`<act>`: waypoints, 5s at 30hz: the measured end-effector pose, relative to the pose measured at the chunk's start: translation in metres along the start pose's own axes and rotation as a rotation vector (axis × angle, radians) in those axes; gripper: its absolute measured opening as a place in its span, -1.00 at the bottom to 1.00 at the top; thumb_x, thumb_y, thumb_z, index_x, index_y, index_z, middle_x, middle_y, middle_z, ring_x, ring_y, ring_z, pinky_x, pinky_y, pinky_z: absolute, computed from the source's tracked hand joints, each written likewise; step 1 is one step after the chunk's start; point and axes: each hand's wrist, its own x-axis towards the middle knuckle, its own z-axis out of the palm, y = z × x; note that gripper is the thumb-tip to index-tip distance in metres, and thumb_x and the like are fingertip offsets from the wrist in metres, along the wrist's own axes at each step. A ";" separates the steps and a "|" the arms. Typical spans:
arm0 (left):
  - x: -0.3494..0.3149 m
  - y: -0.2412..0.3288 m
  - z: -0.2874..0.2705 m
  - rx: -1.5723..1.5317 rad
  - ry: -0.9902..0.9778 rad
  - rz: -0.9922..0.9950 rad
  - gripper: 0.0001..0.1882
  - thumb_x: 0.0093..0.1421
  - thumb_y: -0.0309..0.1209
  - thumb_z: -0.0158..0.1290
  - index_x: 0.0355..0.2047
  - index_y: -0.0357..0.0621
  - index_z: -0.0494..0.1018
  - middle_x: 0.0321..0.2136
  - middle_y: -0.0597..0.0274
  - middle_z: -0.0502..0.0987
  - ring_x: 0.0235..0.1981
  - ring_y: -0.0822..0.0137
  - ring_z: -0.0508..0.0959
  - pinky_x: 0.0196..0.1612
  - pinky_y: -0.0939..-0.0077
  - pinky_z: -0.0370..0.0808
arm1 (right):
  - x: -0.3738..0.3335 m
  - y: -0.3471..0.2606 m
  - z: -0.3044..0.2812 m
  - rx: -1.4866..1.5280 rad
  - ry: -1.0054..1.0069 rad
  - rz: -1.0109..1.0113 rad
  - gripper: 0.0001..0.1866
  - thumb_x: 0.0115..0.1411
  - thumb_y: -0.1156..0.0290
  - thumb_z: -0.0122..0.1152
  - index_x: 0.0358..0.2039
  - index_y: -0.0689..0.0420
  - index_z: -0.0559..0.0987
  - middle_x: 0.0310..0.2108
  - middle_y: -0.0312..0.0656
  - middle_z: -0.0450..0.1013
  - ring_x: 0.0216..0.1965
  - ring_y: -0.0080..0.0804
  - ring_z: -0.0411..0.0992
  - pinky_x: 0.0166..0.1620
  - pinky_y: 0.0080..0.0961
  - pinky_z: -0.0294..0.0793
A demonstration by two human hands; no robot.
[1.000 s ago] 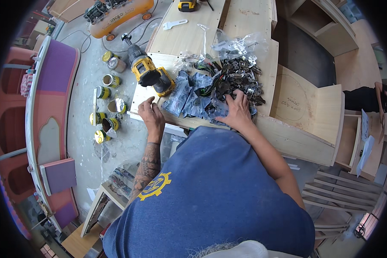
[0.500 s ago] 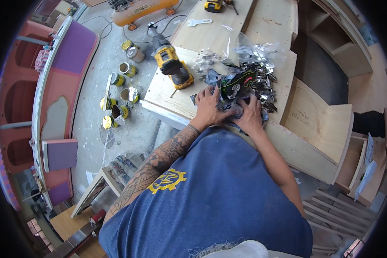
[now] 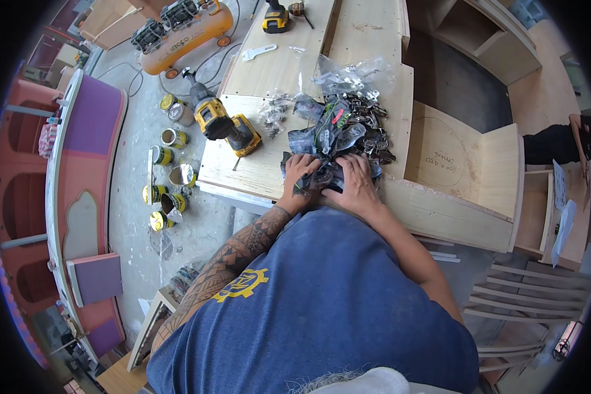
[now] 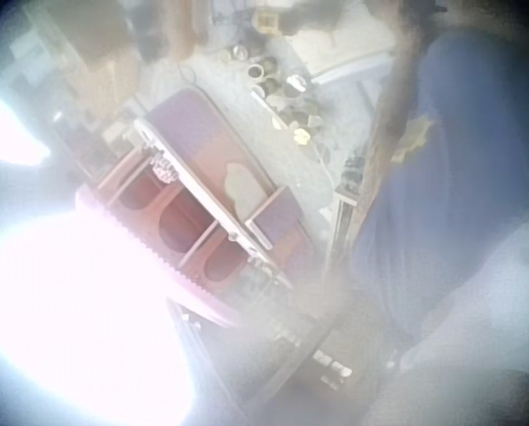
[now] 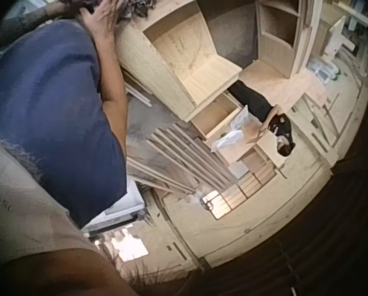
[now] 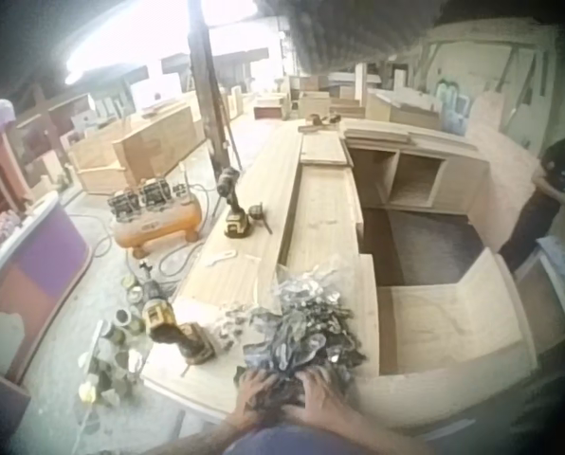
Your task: Sorting through bags of cabinet hinges and related mounting hardware on a workbench.
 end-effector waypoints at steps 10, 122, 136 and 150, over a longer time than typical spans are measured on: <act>-0.002 -0.015 0.009 -0.019 -0.038 -0.009 -0.52 -0.05 -0.23 0.32 -0.10 -0.13 0.56 -0.09 0.02 0.55 0.08 -0.14 0.47 0.22 -0.03 0.35 | -0.043 0.011 -0.025 -0.119 -0.123 0.561 0.52 -0.16 -0.10 0.72 0.57 0.21 -0.13 0.52 0.25 -0.03 0.55 0.25 -0.08 0.55 0.12 -0.11; 0.065 0.008 -0.027 -0.121 -0.567 0.314 -0.32 -0.18 -0.36 0.46 0.03 -0.11 0.55 -0.16 0.09 0.60 -0.05 -0.08 0.58 0.04 0.12 0.56 | 0.012 0.006 0.032 0.704 0.568 0.991 -0.53 0.34 0.35 0.32 0.13 0.36 0.44 -0.02 0.03 0.58 -0.03 -0.27 0.60 0.00 -0.33 0.60; 0.054 0.003 -0.042 -0.467 -0.372 0.300 0.07 -0.18 -0.29 0.52 0.36 -0.06 0.25 0.21 -0.16 0.45 0.25 -0.12 0.48 0.25 0.04 0.48 | 0.006 0.016 0.037 0.435 0.135 0.753 -0.75 0.25 0.41 0.30 -0.13 0.26 0.73 -0.27 0.01 0.68 -0.19 -0.26 0.65 -0.02 -0.32 0.57; 0.045 -0.021 -0.062 -0.612 -0.122 -0.197 -0.64 0.07 -0.44 0.38 -0.11 -0.22 0.62 -0.24 0.16 0.72 -0.24 0.28 0.69 -0.11 0.42 0.59 | -0.018 0.015 -0.013 1.502 0.670 0.865 -0.66 0.42 0.27 0.30 0.05 0.25 0.60 -0.16 -0.20 0.61 -0.12 -0.49 0.60 -0.01 -0.47 0.59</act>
